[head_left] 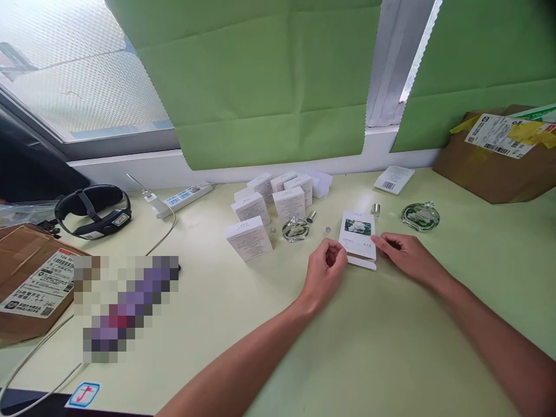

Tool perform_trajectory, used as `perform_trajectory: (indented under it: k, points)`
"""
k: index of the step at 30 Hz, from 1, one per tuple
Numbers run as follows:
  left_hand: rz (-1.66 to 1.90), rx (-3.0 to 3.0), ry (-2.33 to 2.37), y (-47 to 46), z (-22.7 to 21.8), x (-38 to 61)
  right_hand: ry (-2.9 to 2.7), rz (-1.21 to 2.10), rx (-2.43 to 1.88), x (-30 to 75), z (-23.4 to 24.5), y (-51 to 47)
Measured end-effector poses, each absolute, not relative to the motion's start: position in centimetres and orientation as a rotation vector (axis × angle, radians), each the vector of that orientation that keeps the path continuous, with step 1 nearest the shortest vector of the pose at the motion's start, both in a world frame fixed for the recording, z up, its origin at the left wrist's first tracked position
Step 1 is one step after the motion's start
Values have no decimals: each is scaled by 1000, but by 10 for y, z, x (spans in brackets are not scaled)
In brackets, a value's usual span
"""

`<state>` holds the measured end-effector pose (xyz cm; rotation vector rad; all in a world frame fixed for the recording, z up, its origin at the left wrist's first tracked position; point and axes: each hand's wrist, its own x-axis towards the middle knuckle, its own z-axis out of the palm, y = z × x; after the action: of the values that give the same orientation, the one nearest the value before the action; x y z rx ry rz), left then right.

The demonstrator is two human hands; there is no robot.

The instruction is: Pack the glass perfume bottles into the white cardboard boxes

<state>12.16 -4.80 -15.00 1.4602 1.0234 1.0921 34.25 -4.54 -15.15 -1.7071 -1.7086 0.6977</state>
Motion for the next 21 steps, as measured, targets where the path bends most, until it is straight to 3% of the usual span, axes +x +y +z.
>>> perform_trajectory:
  k: [9,21]
  points:
    - [997,1734,1228,-50,-159,125,-1306,864,-1764,341,-159,-34]
    - [1067,1614,1088,-47,-158,122,-1052,1351,-1360,317,-141,-30]
